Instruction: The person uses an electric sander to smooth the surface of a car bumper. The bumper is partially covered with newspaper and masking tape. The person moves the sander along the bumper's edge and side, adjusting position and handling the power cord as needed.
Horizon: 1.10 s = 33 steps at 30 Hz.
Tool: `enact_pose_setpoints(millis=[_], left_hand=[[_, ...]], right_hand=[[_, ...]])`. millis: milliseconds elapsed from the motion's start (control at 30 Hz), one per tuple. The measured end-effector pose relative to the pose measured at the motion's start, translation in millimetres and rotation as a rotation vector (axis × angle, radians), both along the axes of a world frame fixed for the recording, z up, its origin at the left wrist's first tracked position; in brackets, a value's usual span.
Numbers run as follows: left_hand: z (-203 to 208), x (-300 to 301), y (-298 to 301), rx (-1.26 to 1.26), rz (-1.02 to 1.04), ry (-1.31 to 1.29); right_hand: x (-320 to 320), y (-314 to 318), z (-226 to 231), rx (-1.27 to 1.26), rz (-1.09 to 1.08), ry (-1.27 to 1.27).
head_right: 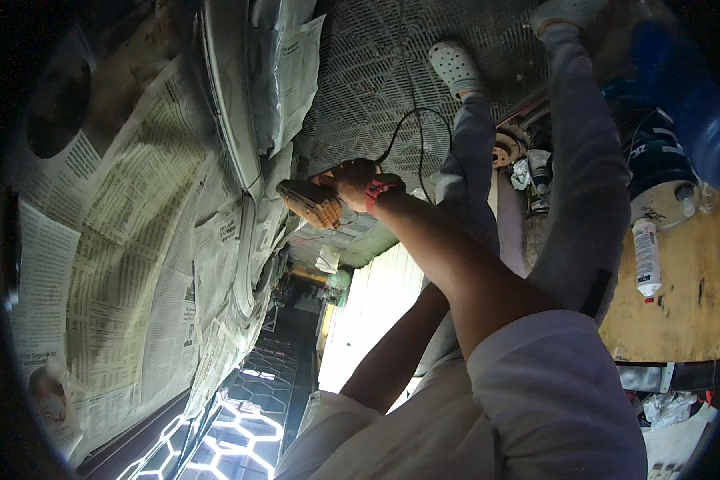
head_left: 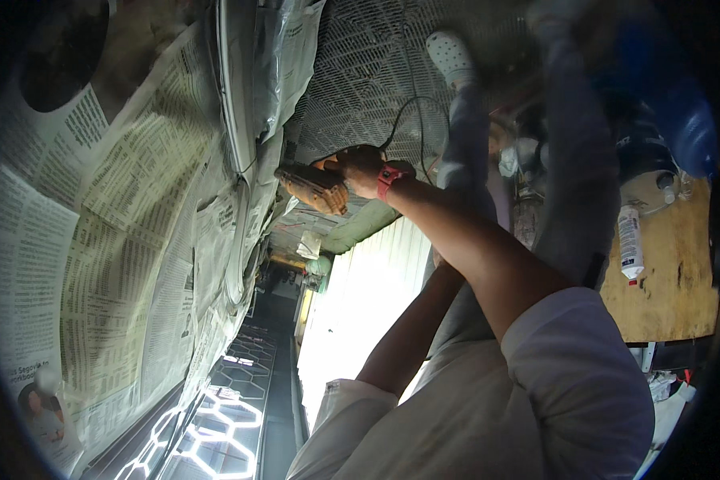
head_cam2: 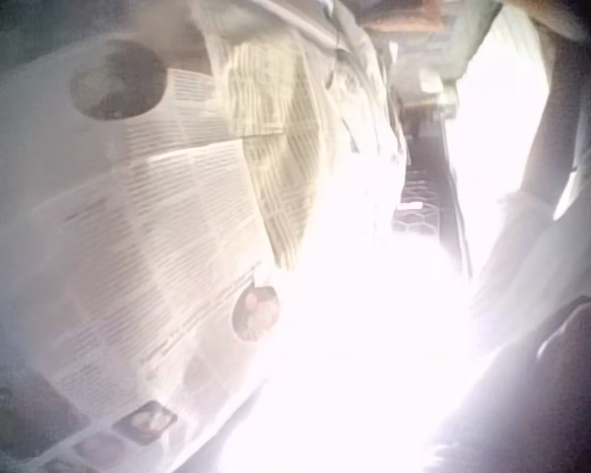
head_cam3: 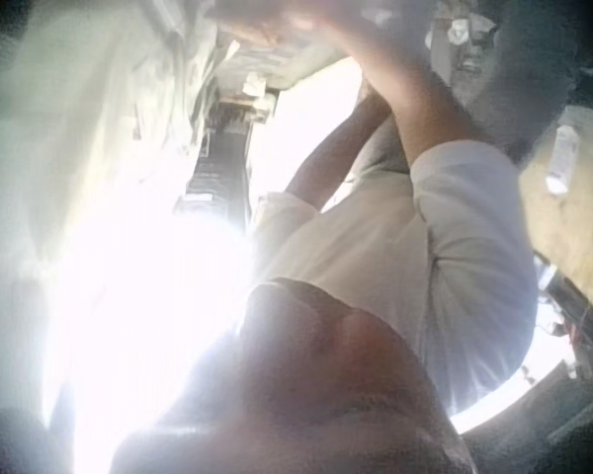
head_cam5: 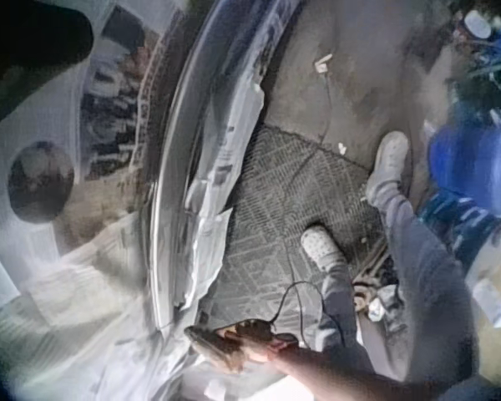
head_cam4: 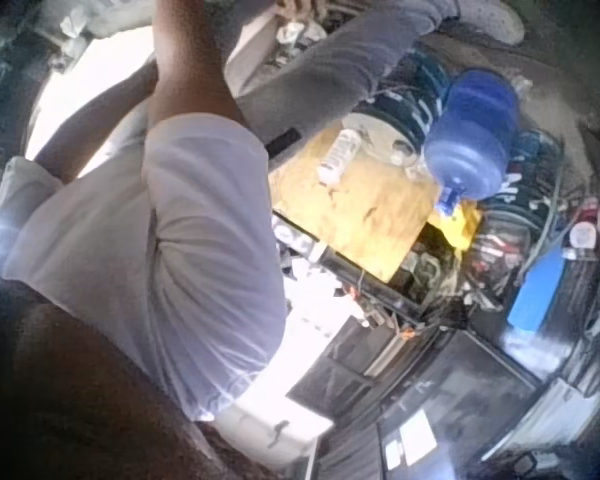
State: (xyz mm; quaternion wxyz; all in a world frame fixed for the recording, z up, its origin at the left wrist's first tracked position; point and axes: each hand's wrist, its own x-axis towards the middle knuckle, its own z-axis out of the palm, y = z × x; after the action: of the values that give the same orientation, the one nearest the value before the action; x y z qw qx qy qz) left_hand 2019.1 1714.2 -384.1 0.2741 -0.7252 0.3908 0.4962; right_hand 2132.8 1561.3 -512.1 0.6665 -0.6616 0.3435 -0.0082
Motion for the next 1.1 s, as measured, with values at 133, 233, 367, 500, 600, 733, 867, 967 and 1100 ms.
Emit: enact_pose_setpoints(millis=[133,233,367,500,600,733,867,967,1100], left_hand=[[13,-23,-57,-0.054,-0.122,-0.171],[-3,-16,6,-0.414,-0.241,-0.211],[-13,-7,-14,-0.265,-0.252,-0.106],[-16,-6,-40,-0.097,-0.294,-0.039],[-22,-3,-50,-0.007,-0.400,-0.023],[-23,-8,-65,0.038,-0.719,-0.029],[-1,-37,-141,0.183,-0.295,-0.038],[27,-57,-189,0.199,-0.172,-0.104],[49,-42,-207,0.000,-0.250,-0.110]], right_hand=[[29,7,21,0.207,0.163,-0.042],[14,-10,45,0.257,0.085,-0.159],[3,-11,48,0.339,-0.179,-0.225],[-28,-29,44,0.254,-0.306,-0.231],[-67,-55,51,0.209,-0.406,-0.185],[-142,-118,44,0.150,-0.496,-0.125],[-217,-174,32,0.031,-0.630,-0.131],[-277,-226,31,-0.092,-0.750,-0.144],[-364,-311,36,-0.021,-0.875,-0.214]])
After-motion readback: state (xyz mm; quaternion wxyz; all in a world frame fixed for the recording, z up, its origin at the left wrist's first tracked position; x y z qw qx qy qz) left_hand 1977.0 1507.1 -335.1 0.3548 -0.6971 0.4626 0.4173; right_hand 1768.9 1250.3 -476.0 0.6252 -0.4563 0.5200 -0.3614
